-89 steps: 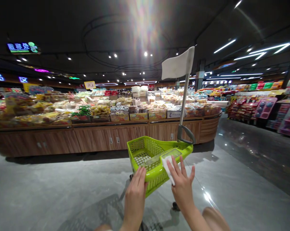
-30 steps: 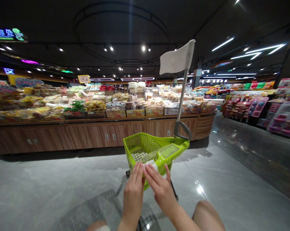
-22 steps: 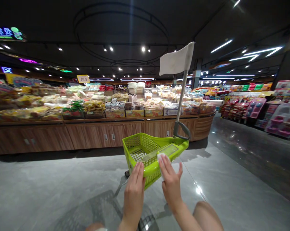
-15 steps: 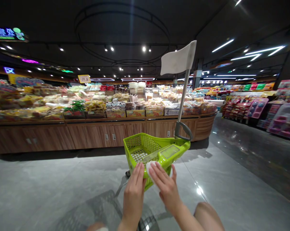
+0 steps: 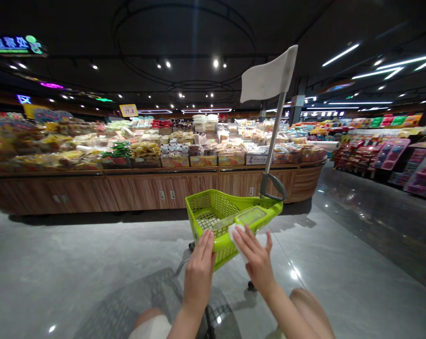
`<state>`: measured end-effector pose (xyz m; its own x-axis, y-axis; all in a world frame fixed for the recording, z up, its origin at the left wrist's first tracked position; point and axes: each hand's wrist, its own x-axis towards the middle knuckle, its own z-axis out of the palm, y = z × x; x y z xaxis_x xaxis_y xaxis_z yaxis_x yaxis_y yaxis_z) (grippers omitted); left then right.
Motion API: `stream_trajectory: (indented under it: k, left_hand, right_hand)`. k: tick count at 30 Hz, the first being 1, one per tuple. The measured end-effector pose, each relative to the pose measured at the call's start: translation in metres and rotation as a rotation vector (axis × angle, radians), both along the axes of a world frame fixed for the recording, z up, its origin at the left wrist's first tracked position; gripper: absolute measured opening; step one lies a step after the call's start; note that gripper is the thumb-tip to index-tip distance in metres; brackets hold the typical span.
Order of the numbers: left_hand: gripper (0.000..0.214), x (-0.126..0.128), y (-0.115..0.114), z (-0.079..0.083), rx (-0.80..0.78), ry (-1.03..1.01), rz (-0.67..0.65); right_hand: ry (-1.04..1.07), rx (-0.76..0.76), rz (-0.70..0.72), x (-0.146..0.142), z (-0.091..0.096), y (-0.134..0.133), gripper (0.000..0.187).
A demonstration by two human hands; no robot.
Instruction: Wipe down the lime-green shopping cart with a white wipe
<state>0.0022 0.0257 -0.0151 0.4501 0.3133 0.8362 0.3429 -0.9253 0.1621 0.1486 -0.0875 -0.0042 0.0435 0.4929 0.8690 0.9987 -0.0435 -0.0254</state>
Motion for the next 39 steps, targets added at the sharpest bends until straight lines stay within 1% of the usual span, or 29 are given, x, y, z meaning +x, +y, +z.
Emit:
stream_trajectory:
  k: [2, 3, 4, 6, 8, 10, 11, 12, 14, 16, 18, 20, 21, 23, 25, 27, 29, 30, 31, 33, 34, 36, 37, 39]
  left_hand:
    - [0.066, 0.002, 0.0, 0.0, -0.002, -0.004, -0.001]
    - [0.065, 0.003, -0.001, 0.0, -0.007, -0.007, -0.003]
    - [0.065, 0.004, -0.002, 0.0, -0.012, -0.012, -0.006]
    - [0.063, 0.005, -0.002, 0.001, -0.023, -0.019, -0.012]
    - [0.062, 0.005, -0.001, 0.002, -0.033, -0.024, -0.013]
    - [0.061, 0.004, 0.001, 0.003, -0.033, -0.019, -0.017]
    - [0.061, 0.004, 0.002, 0.003, -0.029, -0.015, -0.019]
    - [0.061, 0.004, 0.003, 0.002, -0.023, -0.013, -0.022]
    - [0.061, 0.005, 0.004, 0.001, -0.015, -0.017, -0.026]
    - [0.061, 0.006, 0.003, 0.001, -0.015, -0.028, -0.028]
    - [0.06, 0.007, 0.002, 0.0, -0.026, -0.035, -0.032]
    - [0.059, 0.007, 0.001, 0.001, -0.039, -0.04, -0.037]
    - [0.058, 0.006, 0.001, 0.002, -0.044, -0.041, -0.038]
    - [0.058, 0.004, 0.002, 0.003, -0.051, -0.035, -0.04]
    - [0.059, 0.003, 0.003, 0.004, -0.052, -0.024, -0.041]
    - [0.059, 0.004, 0.003, 0.004, -0.05, -0.017, -0.043]
    - [0.059, 0.007, 0.001, 0.004, -0.05, -0.023, -0.044]
    - [0.059, 0.008, 0.0, 0.004, -0.054, -0.027, -0.045]
    - [0.058, 0.009, 0.0, 0.004, -0.06, -0.034, -0.044]
    - [0.055, 0.01, -0.001, 0.004, -0.07, -0.049, -0.04]
    - [0.054, 0.009, -0.001, 0.004, -0.072, -0.049, -0.04]
    - [0.053, 0.008, 0.0, 0.005, -0.065, -0.039, -0.04]
    - [0.053, 0.008, 0.0, 0.005, -0.059, -0.03, -0.04]
    - [0.054, 0.009, 0.001, 0.005, -0.05, -0.015, -0.035]
  right_hand:
    - [0.112, 0.023, -0.121, 0.006, 0.001, 0.0, 0.088]
    - [0.142, 0.024, -0.155, 0.001, 0.001, 0.003, 0.089]
    - [0.147, 0.018, -0.158, -0.009, 0.001, 0.007, 0.09]
    - [0.097, -0.015, -0.084, -0.031, 0.0, 0.017, 0.088]
    - [0.011, -0.051, 0.027, -0.042, 0.001, 0.022, 0.084]
    - [-0.037, -0.049, 0.081, -0.032, 0.001, 0.019, 0.081]
    - [-0.029, -0.036, 0.072, -0.021, 0.001, 0.015, 0.081]
    - [0.002, -0.021, 0.041, -0.009, 0.001, 0.011, 0.082]
    - [0.101, 0.023, -0.069, 0.007, 0.001, 0.005, 0.085]
    - [0.163, 0.05, -0.148, 0.003, 0.0, 0.006, 0.086]
    - [0.125, 0.029, -0.11, -0.018, -0.002, 0.013, 0.085]
    - [0.037, -0.024, -0.009, -0.039, -0.003, 0.02, 0.082]
    - [-0.002, -0.041, 0.036, -0.042, -0.003, 0.022, 0.081]
    - [-0.036, -0.033, 0.068, -0.033, -0.002, 0.018, 0.08]
    - [0.007, -0.014, 0.013, -0.011, -0.001, 0.011, 0.083]
    - [0.105, 0.019, -0.112, 0.005, -0.001, 0.005, 0.087]
    - [0.178, 0.039, -0.194, 0.0, -0.002, 0.007, 0.089]
    - [0.178, 0.042, -0.186, -0.009, -0.003, 0.01, 0.088]
    - [0.158, 0.032, -0.149, -0.021, -0.004, 0.014, 0.087]
    - [0.076, -0.014, -0.037, -0.04, -0.006, 0.02, 0.083]
    - [0.033, -0.031, 0.012, -0.043, -0.007, 0.021, 0.081]
    - [-0.01, -0.037, 0.052, -0.033, -0.007, 0.017, 0.079]
    - [-0.002, -0.031, 0.035, -0.022, -0.007, 0.014, 0.08]
    - [0.064, -0.007, -0.06, 0.0, -0.006, 0.006, 0.083]
